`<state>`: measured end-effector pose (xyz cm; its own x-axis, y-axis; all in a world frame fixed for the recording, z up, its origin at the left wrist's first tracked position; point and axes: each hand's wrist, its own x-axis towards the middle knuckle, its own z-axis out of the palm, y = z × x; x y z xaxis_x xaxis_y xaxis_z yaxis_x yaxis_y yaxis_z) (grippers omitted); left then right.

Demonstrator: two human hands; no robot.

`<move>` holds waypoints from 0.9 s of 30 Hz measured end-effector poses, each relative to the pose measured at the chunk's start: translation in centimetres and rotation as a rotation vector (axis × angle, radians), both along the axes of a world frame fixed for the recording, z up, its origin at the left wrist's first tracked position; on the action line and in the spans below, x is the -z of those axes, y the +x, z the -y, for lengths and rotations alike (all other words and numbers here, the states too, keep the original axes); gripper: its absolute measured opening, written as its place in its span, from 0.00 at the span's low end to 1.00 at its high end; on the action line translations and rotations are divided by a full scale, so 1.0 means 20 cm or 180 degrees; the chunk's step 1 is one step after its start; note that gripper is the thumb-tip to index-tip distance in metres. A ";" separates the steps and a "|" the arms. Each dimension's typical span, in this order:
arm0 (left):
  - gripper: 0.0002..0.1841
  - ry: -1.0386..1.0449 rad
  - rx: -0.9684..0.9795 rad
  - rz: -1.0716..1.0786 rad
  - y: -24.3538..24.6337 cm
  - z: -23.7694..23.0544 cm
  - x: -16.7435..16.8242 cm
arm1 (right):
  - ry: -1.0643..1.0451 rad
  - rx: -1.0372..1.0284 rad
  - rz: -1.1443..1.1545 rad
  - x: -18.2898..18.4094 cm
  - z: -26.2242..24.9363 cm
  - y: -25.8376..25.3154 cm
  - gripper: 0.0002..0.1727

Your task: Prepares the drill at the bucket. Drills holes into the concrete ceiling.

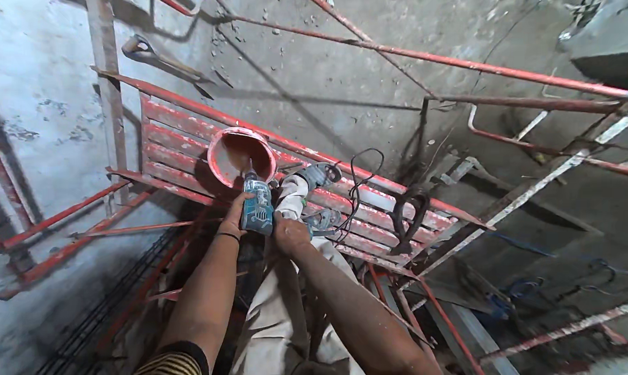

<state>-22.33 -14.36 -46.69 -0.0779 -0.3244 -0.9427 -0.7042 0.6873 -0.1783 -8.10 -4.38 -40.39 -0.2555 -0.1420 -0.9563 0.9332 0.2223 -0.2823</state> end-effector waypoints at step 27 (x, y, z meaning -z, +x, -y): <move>0.27 -0.0025 0.0110 -0.0166 0.00 -0.07 0.08 | -0.0089 0.0196 -0.0128 0.17 0.02 0.03 0.27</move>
<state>-22.26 -13.01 -48.32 -0.1383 -0.3279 -0.9345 -0.6886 0.7101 -0.1473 -7.51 -4.75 -43.82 -0.3026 -0.1514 -0.9410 0.9327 0.1563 -0.3250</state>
